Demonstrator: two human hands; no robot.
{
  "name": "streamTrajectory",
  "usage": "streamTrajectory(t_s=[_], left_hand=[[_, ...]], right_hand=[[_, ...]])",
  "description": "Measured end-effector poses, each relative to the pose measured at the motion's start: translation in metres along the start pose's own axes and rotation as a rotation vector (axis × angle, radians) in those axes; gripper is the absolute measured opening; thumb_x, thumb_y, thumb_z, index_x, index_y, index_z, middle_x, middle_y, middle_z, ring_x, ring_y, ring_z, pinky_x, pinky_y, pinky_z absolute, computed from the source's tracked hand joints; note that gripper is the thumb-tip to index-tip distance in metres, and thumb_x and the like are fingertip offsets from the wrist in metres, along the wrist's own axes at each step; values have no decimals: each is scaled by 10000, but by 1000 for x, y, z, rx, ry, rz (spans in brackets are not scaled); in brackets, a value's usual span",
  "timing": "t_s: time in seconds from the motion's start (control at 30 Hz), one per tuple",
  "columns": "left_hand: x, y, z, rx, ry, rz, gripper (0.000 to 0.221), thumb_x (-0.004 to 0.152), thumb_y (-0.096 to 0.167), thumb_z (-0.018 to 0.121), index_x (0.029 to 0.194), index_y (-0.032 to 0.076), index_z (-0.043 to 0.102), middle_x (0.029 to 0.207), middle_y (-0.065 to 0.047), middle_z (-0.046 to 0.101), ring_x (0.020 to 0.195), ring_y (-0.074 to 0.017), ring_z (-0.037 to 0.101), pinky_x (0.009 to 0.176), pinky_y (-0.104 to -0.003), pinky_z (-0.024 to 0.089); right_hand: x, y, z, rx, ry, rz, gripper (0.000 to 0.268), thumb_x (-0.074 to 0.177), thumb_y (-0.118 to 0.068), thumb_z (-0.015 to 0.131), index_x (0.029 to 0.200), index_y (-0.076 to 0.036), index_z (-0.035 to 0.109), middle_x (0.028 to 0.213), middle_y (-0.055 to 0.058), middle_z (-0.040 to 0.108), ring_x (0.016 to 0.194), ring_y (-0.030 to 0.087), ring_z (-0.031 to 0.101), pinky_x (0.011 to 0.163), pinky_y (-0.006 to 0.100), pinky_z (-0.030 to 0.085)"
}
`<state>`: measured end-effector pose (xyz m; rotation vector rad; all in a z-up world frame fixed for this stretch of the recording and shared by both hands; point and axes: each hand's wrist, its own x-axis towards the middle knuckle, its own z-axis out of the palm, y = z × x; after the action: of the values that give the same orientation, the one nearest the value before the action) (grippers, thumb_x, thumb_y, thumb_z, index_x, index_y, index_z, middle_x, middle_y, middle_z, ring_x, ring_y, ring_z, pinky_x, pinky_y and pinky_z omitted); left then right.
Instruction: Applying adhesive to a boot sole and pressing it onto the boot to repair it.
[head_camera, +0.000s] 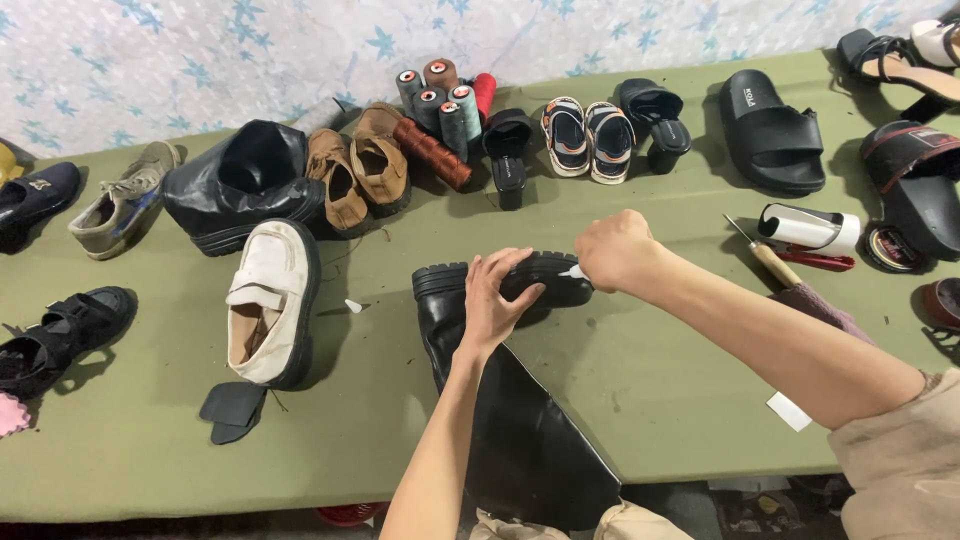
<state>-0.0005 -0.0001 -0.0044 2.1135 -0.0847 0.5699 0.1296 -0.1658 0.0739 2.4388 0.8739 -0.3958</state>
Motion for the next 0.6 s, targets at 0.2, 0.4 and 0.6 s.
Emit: streamTrajectory(t_s=[0.2, 0.4, 0.6], left_hand=[[0, -1, 1, 6, 2, 0, 565, 873, 362, 823, 1394, 317, 608, 1348, -3, 626, 1353, -250, 551, 1243, -609, 173], [3, -3, 0, 59, -52, -27, 543, 893, 383, 800, 1395, 277, 622, 1355, -35, 621, 1361, -255, 534, 1252, -570, 163], [2, -4, 5, 125, -21, -30, 533, 877, 453, 791, 1361, 297, 632, 1335, 8, 633, 1333, -215, 557, 1236, -525, 199]], right_hand=[[-9, -2, -12, 10, -6, 8, 64, 826, -110, 732, 803, -137, 785, 685, 91, 729, 663, 300, 732, 593, 574, 580], [-54, 34, -23, 303, -106, -38, 421, 958, -421, 661, 1327, -223, 691, 1255, 112, 748, 1141, 325, 722, 935, 520, 592], [-52, 78, 55, 1408, -94, -189, 366, 951, -247, 702, 1226, -15, 635, 1040, 187, 701, 957, 247, 667, 894, 425, 610]])
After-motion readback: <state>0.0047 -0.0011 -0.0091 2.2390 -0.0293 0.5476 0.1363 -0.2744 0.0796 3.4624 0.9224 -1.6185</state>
